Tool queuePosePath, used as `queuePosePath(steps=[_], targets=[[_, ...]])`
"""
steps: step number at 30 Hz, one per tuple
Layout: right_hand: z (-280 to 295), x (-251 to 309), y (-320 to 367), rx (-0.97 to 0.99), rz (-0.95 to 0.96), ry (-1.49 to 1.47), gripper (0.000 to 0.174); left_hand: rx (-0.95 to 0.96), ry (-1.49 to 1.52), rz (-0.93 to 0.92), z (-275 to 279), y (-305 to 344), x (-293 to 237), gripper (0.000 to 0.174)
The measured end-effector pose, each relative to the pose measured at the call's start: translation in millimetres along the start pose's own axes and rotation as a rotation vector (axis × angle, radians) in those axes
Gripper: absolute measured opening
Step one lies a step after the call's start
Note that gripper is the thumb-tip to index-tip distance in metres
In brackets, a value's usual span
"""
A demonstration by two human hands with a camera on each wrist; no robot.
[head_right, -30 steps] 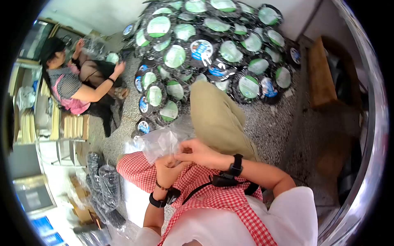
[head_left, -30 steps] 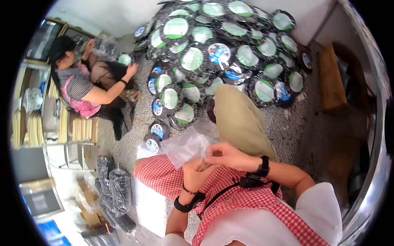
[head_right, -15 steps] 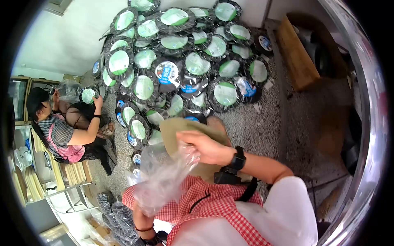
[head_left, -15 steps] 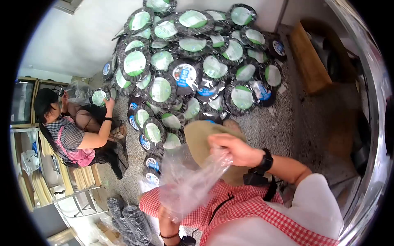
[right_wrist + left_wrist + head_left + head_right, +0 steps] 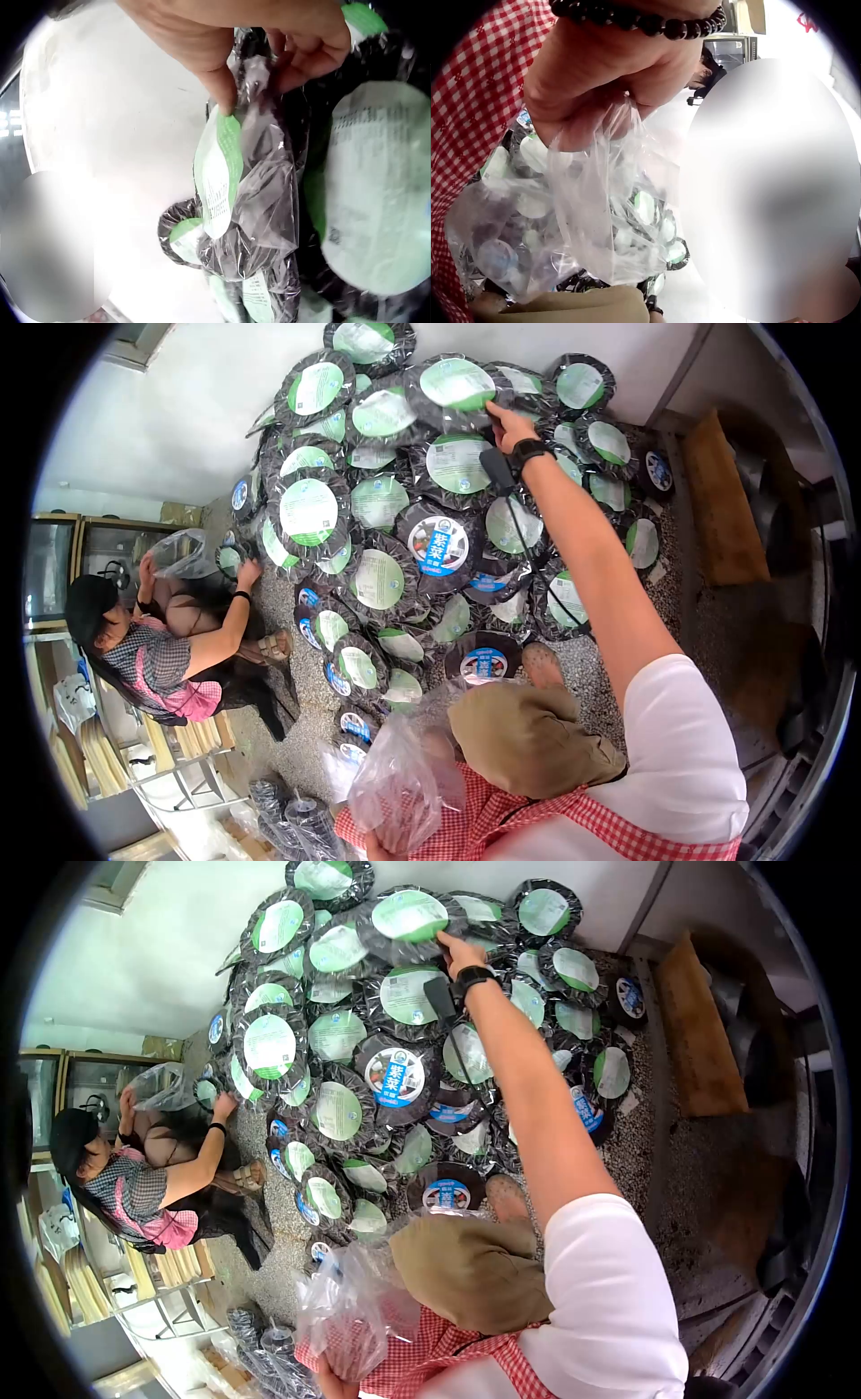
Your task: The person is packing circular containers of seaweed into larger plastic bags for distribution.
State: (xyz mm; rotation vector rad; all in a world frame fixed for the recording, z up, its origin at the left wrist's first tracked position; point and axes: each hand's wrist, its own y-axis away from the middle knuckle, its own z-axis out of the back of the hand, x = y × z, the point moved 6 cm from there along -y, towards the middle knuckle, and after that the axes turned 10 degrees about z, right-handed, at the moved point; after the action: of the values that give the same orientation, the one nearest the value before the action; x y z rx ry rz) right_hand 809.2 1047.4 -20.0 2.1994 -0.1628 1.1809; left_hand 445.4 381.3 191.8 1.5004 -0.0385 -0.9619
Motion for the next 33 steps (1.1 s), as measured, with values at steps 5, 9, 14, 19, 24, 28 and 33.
queuePosePath(steps=[5, 9, 14, 19, 24, 28, 33], targets=[[-31.9, 42.8, -1.2, 0.209, 0.131, 0.133, 0.049, 0.016, 0.016, 0.158, 37.7, -53.9, 28.0, 0.046], [-55.8, 24.0, -13.5, 0.134, 0.074, 0.068, 0.051, 0.243, 0.1, 0.156, 54.3, -79.3, 50.1, 0.042], [-116.7, 33.3, 4.3, 0.404, 0.29, -0.256, 0.025, 0.093, 0.05, 0.229, 53.8, -63.1, 58.2, 0.042], [-151.4, 24.5, -2.1, 0.238, 0.73, 1.024, 0.058, 0.061, 0.026, 0.251, 56.5, -58.5, 61.1, 0.042], [-135.7, 24.0, 32.0, 0.404, 0.783, 0.58, 0.067, 0.076, 0.013, 0.256, 49.1, -60.2, 61.3, 0.042], [-101.0, 65.4, 60.3, 0.533, 0.639, 0.396, 0.058, 0.086, -0.002, 0.254, 45.8, -66.4, 61.4, 0.042], [10.4, 138.4, -17.6, 0.122, 0.581, -0.15, 0.044, 0.152, 0.02, 0.243, 43.8, -67.5, 62.4, 0.042]])
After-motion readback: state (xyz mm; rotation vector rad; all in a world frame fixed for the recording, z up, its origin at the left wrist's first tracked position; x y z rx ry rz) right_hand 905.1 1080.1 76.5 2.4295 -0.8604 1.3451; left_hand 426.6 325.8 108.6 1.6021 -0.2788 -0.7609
